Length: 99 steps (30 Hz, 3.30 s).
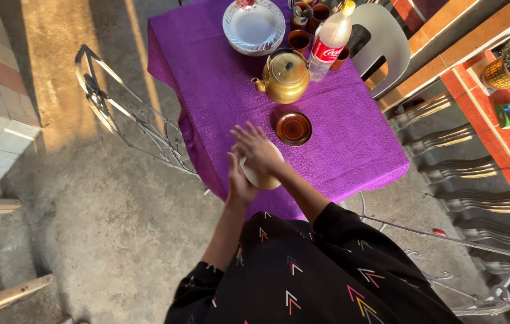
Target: The person wipes plates and bowls with a cloth, turning each piece over to wipe both sides.
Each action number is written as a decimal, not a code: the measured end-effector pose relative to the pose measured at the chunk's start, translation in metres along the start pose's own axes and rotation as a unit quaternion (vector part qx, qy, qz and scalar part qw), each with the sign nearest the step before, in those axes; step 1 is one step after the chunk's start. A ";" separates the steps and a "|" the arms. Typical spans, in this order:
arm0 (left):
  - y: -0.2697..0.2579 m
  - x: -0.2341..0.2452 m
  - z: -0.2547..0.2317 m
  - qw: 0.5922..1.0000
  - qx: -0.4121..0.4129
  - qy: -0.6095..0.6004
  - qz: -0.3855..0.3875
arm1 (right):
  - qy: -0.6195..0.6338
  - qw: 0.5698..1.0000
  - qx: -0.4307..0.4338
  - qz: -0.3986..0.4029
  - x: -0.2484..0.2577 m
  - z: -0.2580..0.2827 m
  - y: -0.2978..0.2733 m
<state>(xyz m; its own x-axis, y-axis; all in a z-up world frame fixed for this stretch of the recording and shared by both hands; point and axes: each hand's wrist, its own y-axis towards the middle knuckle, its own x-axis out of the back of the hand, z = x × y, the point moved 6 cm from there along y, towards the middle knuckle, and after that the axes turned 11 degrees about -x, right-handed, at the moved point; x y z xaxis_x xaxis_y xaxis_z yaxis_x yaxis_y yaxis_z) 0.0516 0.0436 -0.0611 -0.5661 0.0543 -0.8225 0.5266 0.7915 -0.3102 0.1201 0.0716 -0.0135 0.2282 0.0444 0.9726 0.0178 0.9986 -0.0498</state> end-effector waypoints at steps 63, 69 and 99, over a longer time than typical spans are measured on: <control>-0.050 0.006 -0.015 0.981 -0.195 -0.013 -0.013 | 0.085 0.969 -0.004 0.231 0.042 0.040 -0.048; -0.094 0.009 -0.049 0.955 -0.270 -0.018 -0.125 | 0.226 0.971 0.079 -0.029 0.026 0.017 -0.052; -0.275 0.213 -0.321 0.938 -0.314 0.018 -0.147 | 0.073 0.926 0.357 -0.101 -0.092 0.444 -0.013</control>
<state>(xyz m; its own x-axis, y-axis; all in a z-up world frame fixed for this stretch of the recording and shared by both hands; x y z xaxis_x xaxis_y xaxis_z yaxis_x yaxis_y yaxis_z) -0.4177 0.0330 0.0021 -0.6554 -0.2111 -0.7252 -0.1269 0.9773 -0.1698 -0.3337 0.0673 -0.0018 0.4201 -0.0967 0.9023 -0.5625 0.7525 0.3426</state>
